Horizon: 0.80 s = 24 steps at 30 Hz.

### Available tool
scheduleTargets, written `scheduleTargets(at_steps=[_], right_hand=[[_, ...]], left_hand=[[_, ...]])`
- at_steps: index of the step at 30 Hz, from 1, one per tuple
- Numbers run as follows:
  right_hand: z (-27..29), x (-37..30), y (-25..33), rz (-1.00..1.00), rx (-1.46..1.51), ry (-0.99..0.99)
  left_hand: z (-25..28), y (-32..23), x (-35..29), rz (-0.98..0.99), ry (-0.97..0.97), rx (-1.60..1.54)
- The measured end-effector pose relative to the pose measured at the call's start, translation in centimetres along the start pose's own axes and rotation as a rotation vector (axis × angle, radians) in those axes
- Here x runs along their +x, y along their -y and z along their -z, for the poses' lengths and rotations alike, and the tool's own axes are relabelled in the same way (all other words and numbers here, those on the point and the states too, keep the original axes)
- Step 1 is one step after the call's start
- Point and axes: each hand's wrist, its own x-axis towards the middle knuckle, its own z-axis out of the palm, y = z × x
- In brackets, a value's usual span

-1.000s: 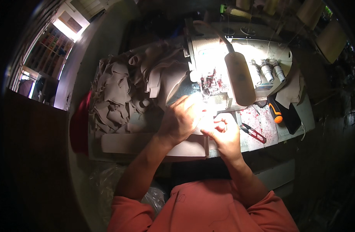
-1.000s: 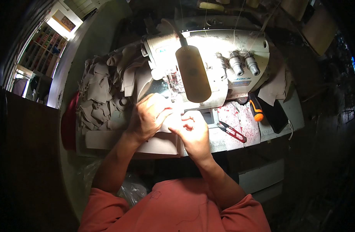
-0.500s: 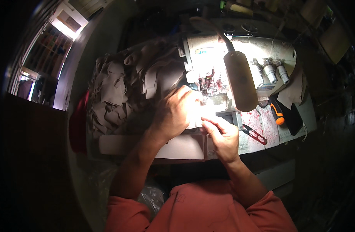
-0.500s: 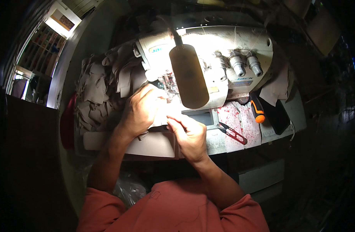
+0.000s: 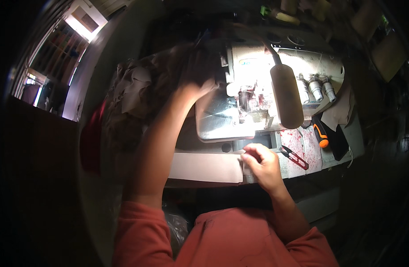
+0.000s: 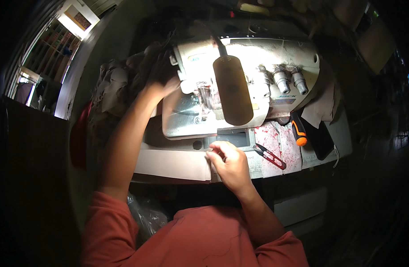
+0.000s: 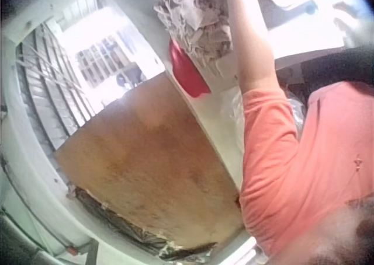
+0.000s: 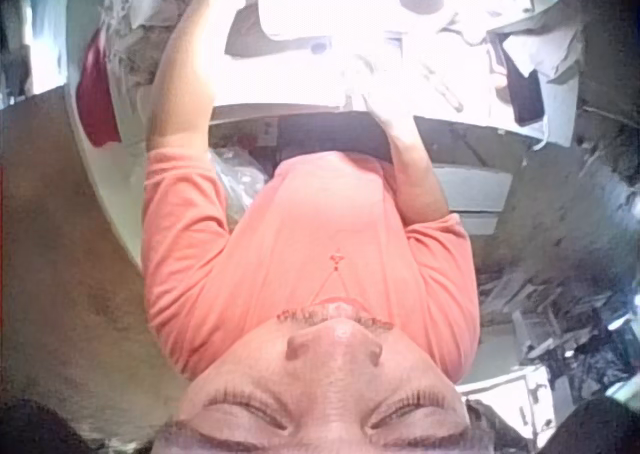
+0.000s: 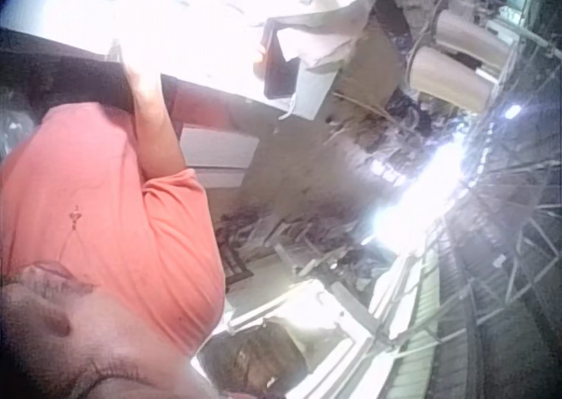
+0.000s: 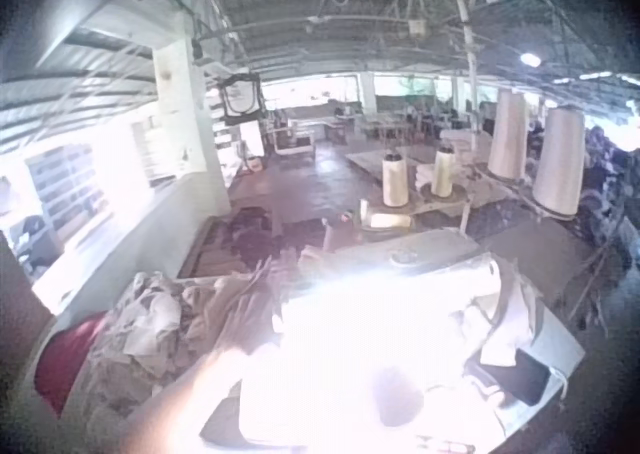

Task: The person folds a long strip of light-colored fabric by hand on a worktable. They repeatedly fold the strip in half, align the edges, and smooth the crease. The folded pieces are placed on the table next to a sewing machine.

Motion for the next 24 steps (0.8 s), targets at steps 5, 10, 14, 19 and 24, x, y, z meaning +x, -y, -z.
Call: scheduleTargets(at_steps=[5,10,14,19,24], right_hand=[[-0.7,0.3,0.8,0.144,-0.282,0.059],[-0.4,0.2,0.6,0.188,-0.293,0.078],[-0.5,-0.1,1.5,0.352,-0.48,0.044],[-0.1,-0.1,2.1,0.542,-0.461,0.041],[0.2,-0.9,3.0,0.229,-0.117,0.254]], left_hand=[[2.3,-1.2,-0.8,0.303,-0.248,-0.288],[10.6,-10.5,-8.8,0.488,0.139,-0.79],[10.0,-13.6,-12.0,0.372,0.152,-0.736],[8.4,-14.6,-12.3,0.392,0.195,-0.686],[8.0,-14.1,-12.8,0.274,0.023,-0.853]])
